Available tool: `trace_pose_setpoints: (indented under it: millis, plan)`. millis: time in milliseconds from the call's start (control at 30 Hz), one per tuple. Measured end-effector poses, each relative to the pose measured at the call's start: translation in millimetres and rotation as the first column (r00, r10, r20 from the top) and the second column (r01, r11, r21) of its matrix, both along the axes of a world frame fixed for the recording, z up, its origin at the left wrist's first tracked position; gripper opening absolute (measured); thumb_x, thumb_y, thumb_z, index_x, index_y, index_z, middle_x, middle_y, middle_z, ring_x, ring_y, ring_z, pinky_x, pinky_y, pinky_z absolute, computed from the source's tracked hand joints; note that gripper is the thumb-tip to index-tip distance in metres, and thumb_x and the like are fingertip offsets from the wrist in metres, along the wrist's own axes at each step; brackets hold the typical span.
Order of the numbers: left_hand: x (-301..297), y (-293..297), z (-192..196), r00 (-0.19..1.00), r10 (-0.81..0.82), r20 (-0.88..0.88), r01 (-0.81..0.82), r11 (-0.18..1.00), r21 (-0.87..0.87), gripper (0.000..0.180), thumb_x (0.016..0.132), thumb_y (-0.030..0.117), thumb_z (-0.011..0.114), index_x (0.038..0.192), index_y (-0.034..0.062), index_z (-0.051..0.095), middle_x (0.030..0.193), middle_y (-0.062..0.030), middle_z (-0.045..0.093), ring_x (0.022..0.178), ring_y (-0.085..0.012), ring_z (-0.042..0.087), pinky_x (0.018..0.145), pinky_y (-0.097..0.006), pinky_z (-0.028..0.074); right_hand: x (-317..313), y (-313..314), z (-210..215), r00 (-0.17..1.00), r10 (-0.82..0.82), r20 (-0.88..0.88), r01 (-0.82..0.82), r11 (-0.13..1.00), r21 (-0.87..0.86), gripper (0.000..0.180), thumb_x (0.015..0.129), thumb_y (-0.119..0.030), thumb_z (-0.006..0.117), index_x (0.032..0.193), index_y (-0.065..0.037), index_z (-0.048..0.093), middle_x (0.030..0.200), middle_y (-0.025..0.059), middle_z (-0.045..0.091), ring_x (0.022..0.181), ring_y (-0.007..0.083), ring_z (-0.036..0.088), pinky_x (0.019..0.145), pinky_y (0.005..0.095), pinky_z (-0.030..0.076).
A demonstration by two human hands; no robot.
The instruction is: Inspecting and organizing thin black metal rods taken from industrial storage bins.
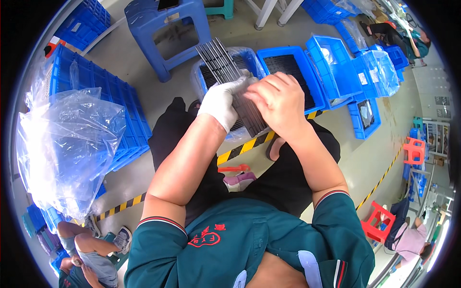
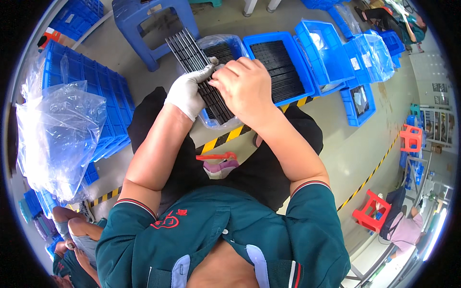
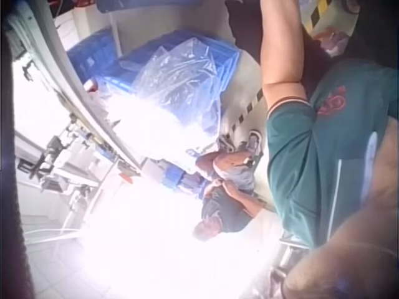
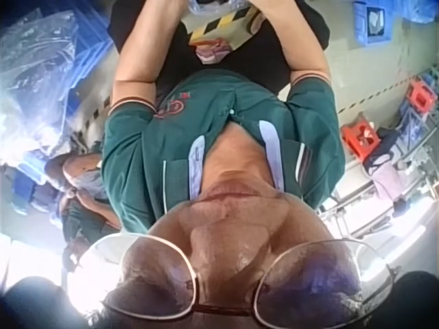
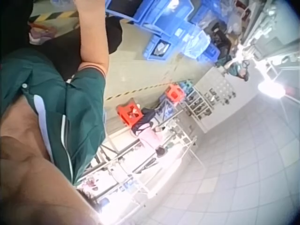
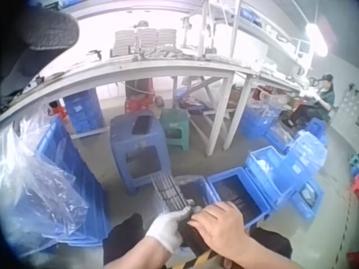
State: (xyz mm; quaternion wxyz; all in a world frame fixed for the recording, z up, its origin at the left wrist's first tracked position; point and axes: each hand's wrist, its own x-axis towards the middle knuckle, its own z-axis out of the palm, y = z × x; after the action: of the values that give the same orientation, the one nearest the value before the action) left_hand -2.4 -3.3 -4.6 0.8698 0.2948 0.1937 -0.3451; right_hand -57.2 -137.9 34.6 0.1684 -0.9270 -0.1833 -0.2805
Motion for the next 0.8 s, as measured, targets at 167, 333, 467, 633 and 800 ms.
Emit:
trace_pose_setpoints:
  millis: [167,333,467,633,800]
  plan:
    - [1,1,-7,1.0,-0.003,0.023,0.005,0.997,-0.075,0.017,0.092,0.005,0.055,0.107,0.0001,0.062,0.096,-0.0129,0.067,0.088,-0.0246,0.065,0.081,-0.035,0.053,1,-2,-4,0.998,0.037,-0.044,-0.037,0.999,-0.017,0.012,0.069,-0.017,0.075,0.074,-0.011,0.065,0.074,0.0012,0.06,0.074,0.0222,0.058,0.068,0.0354,0.046]
    - [0,2,3,0.999,-0.022,0.036,0.024,0.999,-0.042,0.02,0.094,0.006,0.054,0.112,0.0021,0.06,0.099,-0.0132,0.066,0.089,-0.0247,0.065,0.082,-0.036,0.052,0,-3,11,1.0,0.002,0.018,-0.006,0.975,0.223,0.011,0.071,-0.016,0.076,0.074,-0.009,0.067,0.072,0.0029,0.063,0.07,0.0236,0.06,0.065,0.0354,0.047]
    - [0,3,7,0.999,-0.023,0.038,0.025,0.999,-0.034,0.02,0.095,0.007,0.053,0.114,0.0024,0.059,0.1,-0.0134,0.066,0.091,-0.025,0.065,0.083,-0.037,0.052,1,-6,0,0.984,0.052,-0.17,0.013,0.932,0.363,0.011,0.072,-0.008,0.076,0.078,-0.003,0.068,0.073,0.0063,0.065,0.07,0.0213,0.061,0.062,0.0309,0.047]
    - [1,3,6,0.999,-0.023,0.033,0.025,0.999,-0.038,0.021,0.095,0.007,0.052,0.114,0.0025,0.059,0.1,-0.0138,0.066,0.092,-0.0256,0.065,0.084,-0.038,0.052,2,-5,0,0.981,0.046,-0.189,0.028,0.929,0.368,0.009,0.072,-0.007,0.076,0.078,-0.004,0.069,0.073,0.0062,0.065,0.07,0.0211,0.061,0.062,0.0305,0.047]
    - [0,1,7,1.0,-0.012,0.025,0.012,1.0,-0.026,0.02,0.095,0.008,0.052,0.113,0.0026,0.059,0.101,-0.0141,0.067,0.091,-0.0262,0.065,0.084,-0.039,0.052,4,-4,-4,0.985,0.057,-0.161,0.005,0.932,0.362,0.011,0.072,-0.007,0.077,0.078,-0.004,0.069,0.074,0.0061,0.066,0.071,0.021,0.061,0.062,0.0307,0.047]
